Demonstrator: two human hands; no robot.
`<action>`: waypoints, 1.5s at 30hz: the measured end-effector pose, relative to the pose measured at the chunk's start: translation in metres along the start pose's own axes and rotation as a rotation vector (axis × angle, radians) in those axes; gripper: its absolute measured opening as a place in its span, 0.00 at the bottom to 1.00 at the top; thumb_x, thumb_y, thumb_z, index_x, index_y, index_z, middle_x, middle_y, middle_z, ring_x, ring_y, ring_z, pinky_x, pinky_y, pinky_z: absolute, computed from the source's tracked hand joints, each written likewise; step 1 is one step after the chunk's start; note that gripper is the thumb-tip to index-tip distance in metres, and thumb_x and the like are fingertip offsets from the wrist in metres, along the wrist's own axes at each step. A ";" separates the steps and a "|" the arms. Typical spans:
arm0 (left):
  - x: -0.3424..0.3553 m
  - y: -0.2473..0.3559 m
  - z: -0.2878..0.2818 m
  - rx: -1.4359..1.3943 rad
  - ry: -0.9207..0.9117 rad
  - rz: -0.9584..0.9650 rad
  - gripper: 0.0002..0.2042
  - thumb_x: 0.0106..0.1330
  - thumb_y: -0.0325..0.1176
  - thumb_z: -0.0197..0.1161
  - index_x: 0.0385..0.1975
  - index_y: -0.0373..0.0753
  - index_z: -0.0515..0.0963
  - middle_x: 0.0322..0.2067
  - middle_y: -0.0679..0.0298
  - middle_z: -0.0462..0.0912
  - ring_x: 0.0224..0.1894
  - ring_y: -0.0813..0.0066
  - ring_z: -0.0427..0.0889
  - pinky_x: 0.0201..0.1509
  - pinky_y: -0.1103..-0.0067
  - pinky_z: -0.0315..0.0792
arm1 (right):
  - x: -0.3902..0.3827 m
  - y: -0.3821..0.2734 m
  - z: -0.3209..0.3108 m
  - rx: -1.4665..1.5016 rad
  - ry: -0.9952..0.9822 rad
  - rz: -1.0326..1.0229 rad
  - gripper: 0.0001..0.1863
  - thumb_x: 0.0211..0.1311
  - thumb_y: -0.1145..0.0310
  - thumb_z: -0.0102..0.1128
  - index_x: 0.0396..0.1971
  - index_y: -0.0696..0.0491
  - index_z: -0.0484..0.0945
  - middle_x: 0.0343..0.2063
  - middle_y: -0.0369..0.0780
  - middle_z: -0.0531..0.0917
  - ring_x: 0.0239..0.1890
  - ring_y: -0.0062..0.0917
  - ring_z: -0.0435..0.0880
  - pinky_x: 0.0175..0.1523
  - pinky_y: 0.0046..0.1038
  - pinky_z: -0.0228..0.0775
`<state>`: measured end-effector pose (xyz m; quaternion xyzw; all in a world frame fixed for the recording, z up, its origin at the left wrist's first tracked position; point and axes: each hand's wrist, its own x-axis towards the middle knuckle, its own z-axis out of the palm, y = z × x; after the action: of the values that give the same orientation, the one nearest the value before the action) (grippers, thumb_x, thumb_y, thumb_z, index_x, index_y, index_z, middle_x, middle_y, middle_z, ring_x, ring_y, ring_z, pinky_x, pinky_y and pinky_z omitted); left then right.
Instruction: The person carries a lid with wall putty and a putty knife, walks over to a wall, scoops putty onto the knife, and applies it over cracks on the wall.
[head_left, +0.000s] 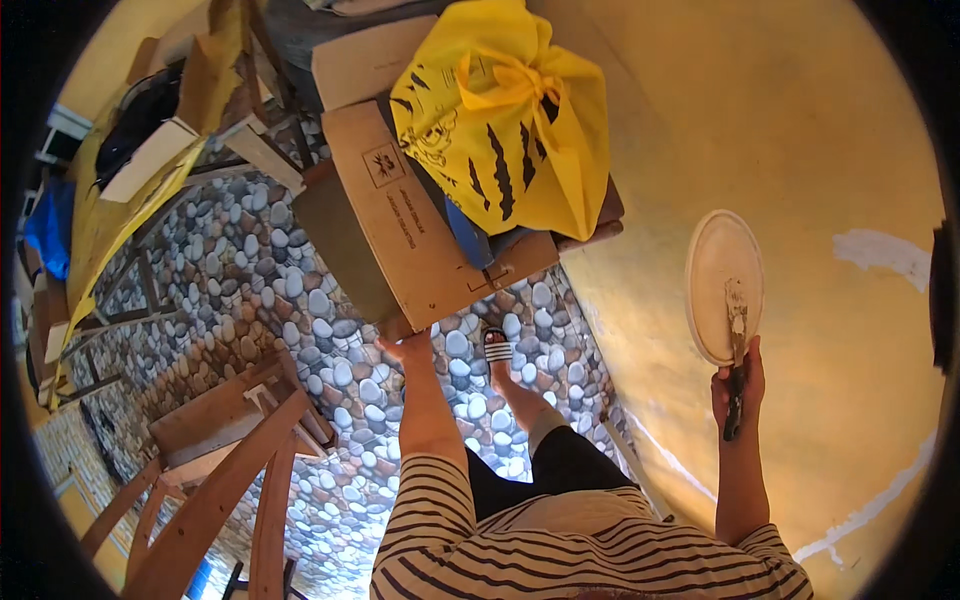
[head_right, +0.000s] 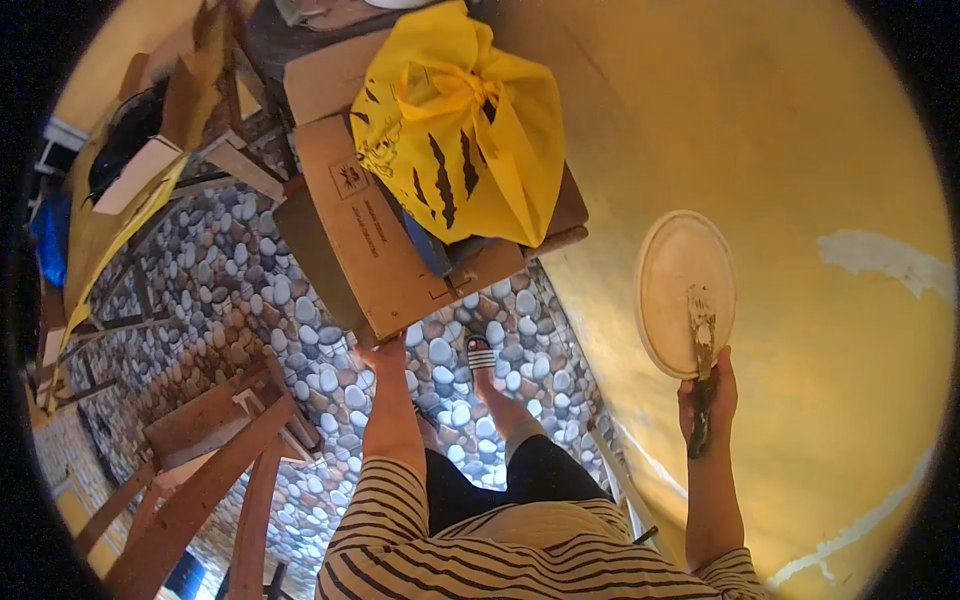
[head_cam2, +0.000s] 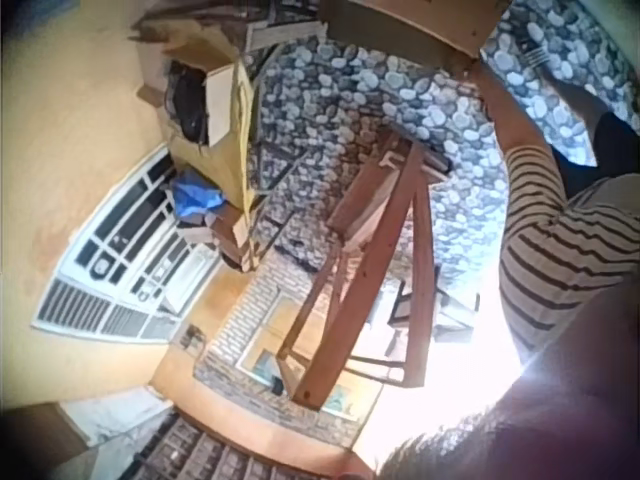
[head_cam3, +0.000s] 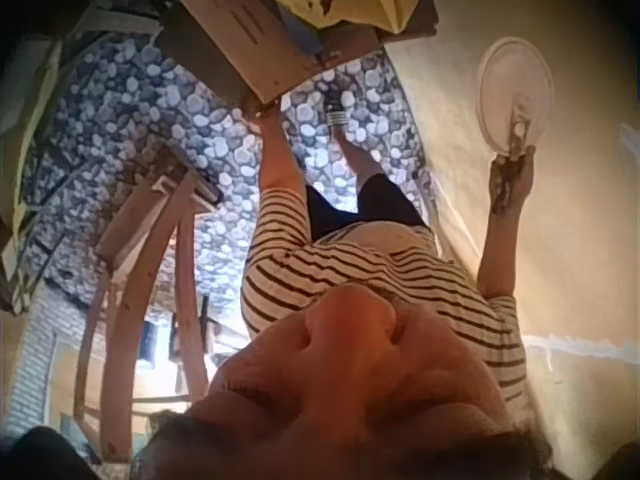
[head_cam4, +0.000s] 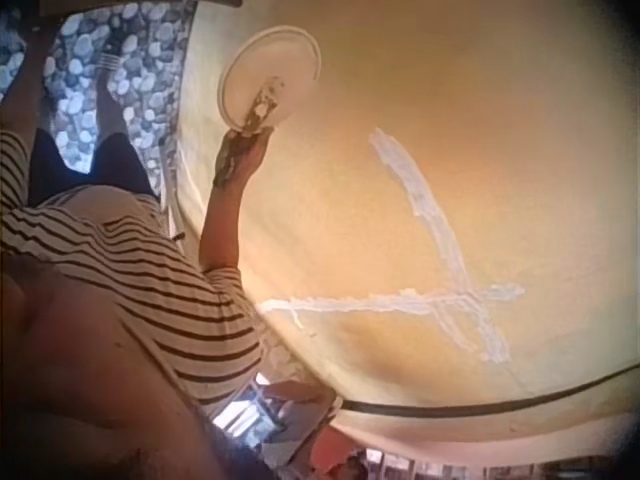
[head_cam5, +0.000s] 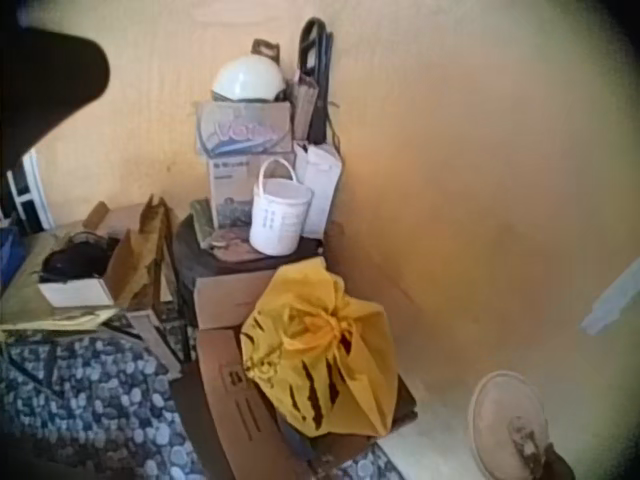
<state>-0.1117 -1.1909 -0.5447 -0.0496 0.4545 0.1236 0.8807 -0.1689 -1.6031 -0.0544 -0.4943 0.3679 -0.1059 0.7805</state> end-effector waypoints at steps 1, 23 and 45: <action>0.002 -0.012 0.003 0.009 0.016 -0.025 0.48 0.61 0.77 0.40 0.73 0.44 0.54 0.73 0.56 0.54 0.75 0.52 0.52 0.75 0.47 0.43 | -0.001 0.009 0.003 -0.001 0.027 -0.017 0.21 0.78 0.53 0.43 0.43 0.56 0.77 0.28 0.39 0.87 0.17 0.21 0.83 0.10 0.18 0.69; 0.101 0.086 0.015 0.972 -0.225 -0.072 0.37 0.72 0.68 0.33 0.67 0.45 0.66 0.64 0.61 0.73 0.64 0.55 0.73 0.66 0.61 0.69 | -0.021 0.081 -0.009 -0.050 0.147 0.017 0.20 0.77 0.53 0.45 0.44 0.55 0.77 0.25 0.37 0.86 0.17 0.19 0.83 0.10 0.16 0.68; 0.098 0.109 0.006 0.801 -0.124 -0.342 0.39 0.70 0.71 0.25 0.69 0.51 0.65 0.68 0.63 0.68 0.69 0.54 0.66 0.70 0.53 0.62 | -0.026 0.084 -0.004 -0.115 0.109 -0.103 0.20 0.78 0.54 0.43 0.45 0.55 0.77 0.26 0.38 0.87 0.15 0.16 0.79 0.11 0.15 0.66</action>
<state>-0.0813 -1.0679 -0.6183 0.2288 0.3982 -0.2073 0.8638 -0.2068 -1.5505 -0.1142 -0.5499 0.3895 -0.1515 0.7232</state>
